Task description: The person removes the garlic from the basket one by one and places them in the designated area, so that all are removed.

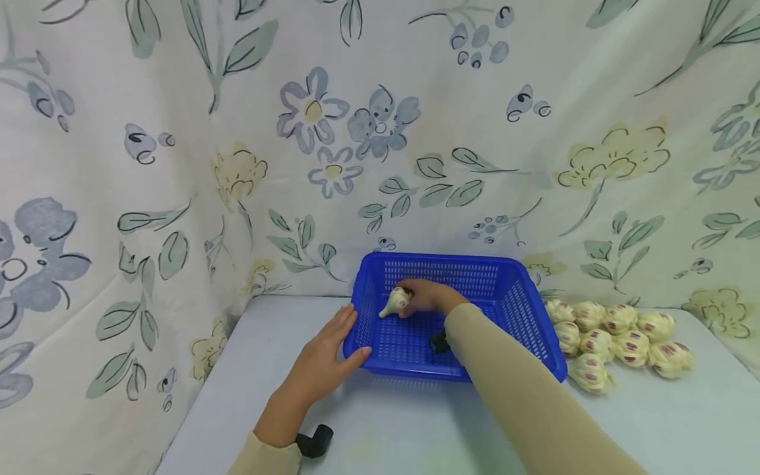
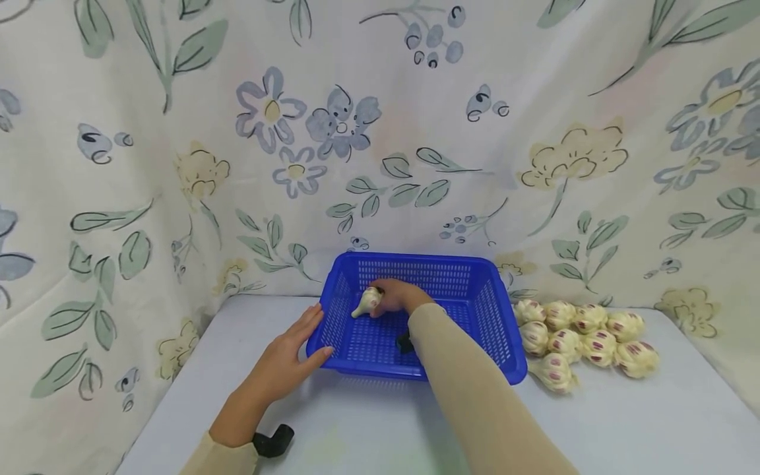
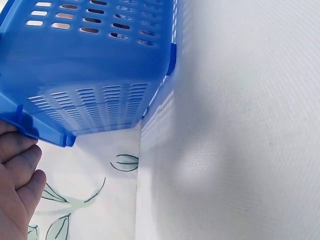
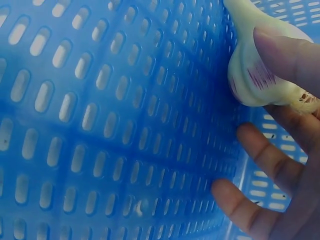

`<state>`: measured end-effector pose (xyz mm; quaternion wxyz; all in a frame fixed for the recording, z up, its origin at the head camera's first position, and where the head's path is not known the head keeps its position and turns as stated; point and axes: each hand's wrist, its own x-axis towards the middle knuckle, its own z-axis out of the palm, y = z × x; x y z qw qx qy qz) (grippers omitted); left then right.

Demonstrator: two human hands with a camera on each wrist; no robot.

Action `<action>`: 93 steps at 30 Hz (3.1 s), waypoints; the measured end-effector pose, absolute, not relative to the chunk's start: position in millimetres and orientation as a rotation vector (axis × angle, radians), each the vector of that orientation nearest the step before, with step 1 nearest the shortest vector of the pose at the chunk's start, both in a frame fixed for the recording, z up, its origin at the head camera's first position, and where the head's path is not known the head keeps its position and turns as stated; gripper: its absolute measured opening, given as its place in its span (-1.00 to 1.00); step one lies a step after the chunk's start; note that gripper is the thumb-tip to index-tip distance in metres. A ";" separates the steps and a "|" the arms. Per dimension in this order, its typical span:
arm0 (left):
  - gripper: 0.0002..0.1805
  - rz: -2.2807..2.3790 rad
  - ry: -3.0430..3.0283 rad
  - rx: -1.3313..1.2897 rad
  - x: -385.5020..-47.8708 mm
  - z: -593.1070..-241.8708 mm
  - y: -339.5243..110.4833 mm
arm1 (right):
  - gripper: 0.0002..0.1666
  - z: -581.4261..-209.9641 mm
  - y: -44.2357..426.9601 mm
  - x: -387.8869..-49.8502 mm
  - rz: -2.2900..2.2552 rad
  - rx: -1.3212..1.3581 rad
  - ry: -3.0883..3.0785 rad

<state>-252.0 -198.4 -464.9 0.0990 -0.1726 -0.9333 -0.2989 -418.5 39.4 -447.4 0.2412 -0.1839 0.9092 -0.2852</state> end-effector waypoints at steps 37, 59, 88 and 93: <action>-0.16 -0.910 -2.773 -0.492 -251.2 -462.4 -196.8 | -0.25 -413.9 36.3 -411.0 -0.950 -0.657 2.612; -0.13 -0.904 -2.824 -0.426 -249.6 -461.6 -195.5 | -0.21 -355.3 72.4 -381.0 -1.050 -0.731 2.698; -0.16 -0.963 -2.818 -0.420 -250.2 -462.1 -194.4 | -0.06 -359.9 177.7 -331.0 -1.242 -0.588 2.832; -0.17 -0.968 -2.825 -0.398 -249.8 -463.4 -193.7 | -0.06 -364.9 210.7 -316.4 -1.293 -0.488 2.837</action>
